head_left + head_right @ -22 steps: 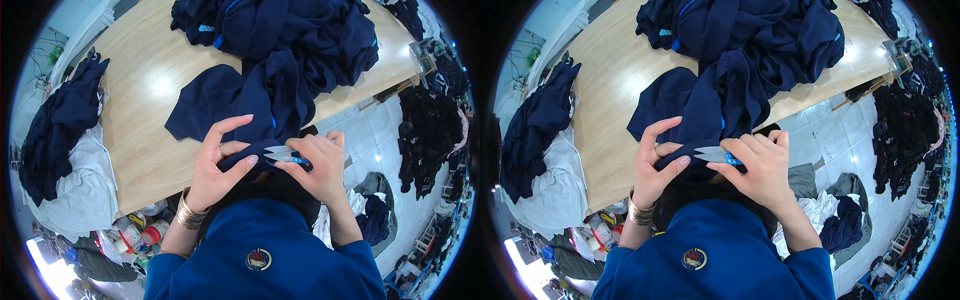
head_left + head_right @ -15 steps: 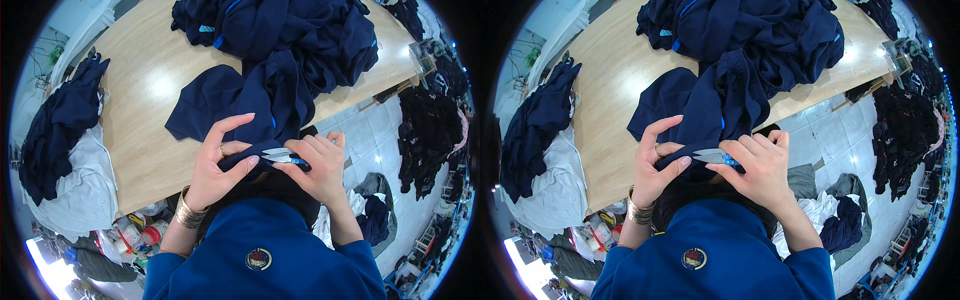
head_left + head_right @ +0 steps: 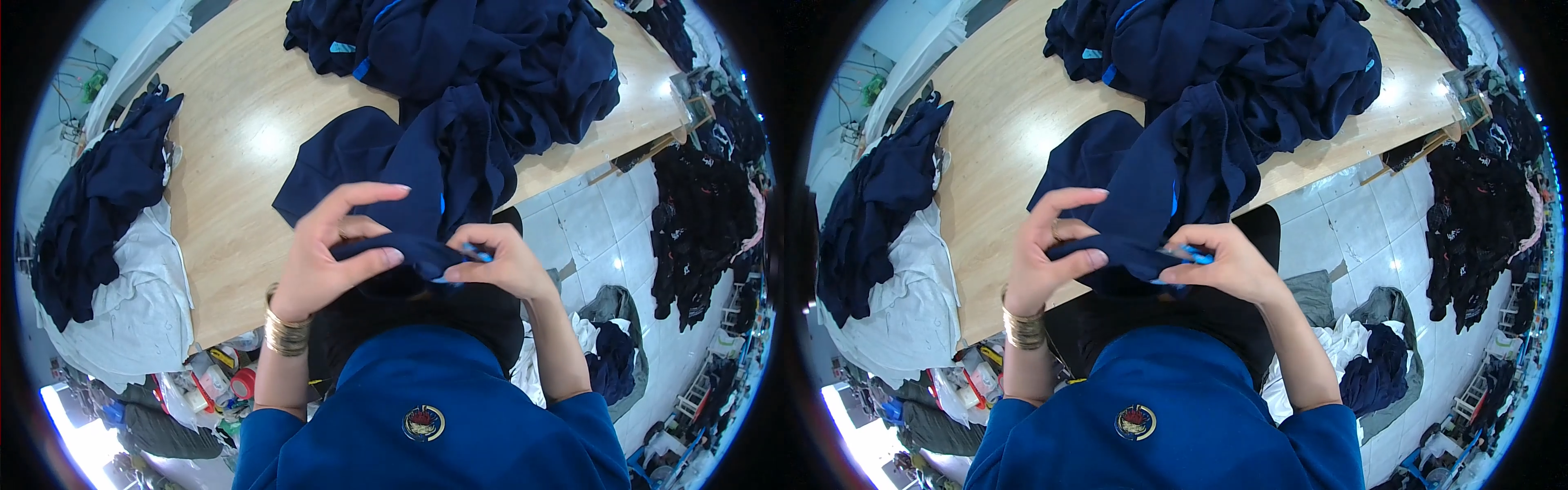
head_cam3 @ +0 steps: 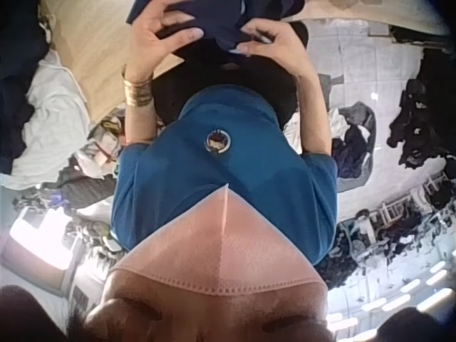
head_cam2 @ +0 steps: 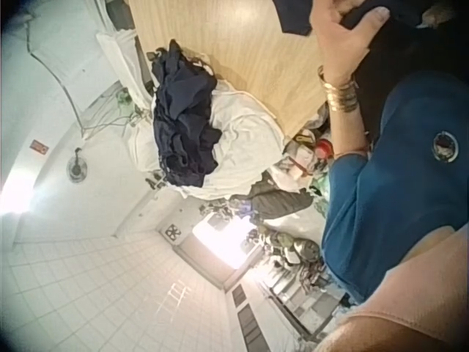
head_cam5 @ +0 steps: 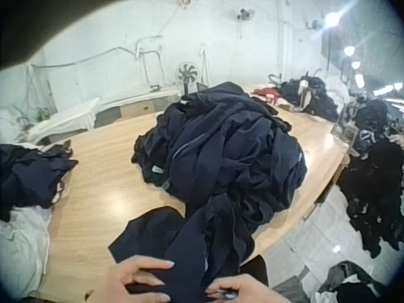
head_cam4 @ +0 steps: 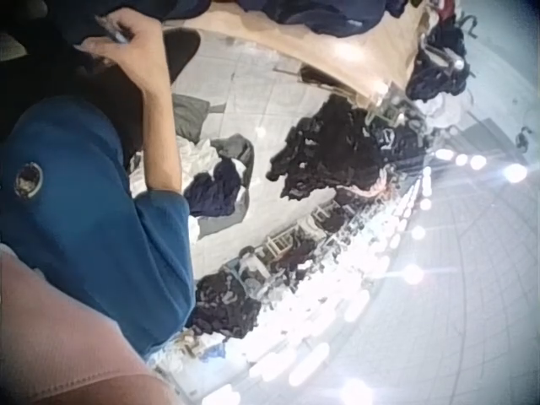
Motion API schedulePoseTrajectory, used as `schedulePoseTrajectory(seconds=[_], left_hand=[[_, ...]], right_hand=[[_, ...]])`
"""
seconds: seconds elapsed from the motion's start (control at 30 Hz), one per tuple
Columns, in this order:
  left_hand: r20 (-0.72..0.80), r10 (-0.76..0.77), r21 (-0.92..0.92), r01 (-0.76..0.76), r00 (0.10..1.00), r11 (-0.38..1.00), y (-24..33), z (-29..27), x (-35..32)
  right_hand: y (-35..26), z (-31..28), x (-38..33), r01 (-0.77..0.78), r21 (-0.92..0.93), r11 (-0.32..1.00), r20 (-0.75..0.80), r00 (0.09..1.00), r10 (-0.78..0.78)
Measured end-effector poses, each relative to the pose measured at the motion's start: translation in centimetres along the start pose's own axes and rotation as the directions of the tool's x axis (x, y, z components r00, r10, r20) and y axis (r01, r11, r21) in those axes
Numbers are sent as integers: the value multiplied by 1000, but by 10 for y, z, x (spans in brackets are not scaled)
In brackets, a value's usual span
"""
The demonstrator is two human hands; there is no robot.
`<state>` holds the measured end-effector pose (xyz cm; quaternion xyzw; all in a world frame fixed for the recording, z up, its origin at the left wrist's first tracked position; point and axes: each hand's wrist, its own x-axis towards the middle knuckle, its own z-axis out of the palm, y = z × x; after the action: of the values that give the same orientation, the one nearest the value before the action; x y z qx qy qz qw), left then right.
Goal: Trimming loose threads from blue athletic garments using small thread snips.
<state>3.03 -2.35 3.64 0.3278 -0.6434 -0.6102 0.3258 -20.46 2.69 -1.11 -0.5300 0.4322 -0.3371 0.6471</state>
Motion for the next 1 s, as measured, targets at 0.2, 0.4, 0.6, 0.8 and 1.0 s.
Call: schedulePoseTrajectory(seconds=[0.2, 0.4, 0.6, 0.8, 1.0], left_hand=[[-14, -28, 57, 29, 999, 998, -12, -21, -7], [-36, 1, 74, 1, 999, 997, -16, -20, -11], [-160, -62, 70, 74, 985, 995, -13, -26, -19], [165, -217, -159, 243, 962, 957, -3, -120, -91], [-242, -147, 545, 260, 959, 797, -18, -66, -67]], right_hand=[[-24, -8, -10, 52, 196, 979, -206, 979, -11], [-28, -2, -9, -25, 392, 920, -234, 964, 126], [-24, 2, -6, -7, 361, 933, -225, 970, 94], [-17, -6, -18, 16, 381, 924, -393, 908, 146], [-19, 2, -12, 5, 379, 925, -353, 925, 140]])
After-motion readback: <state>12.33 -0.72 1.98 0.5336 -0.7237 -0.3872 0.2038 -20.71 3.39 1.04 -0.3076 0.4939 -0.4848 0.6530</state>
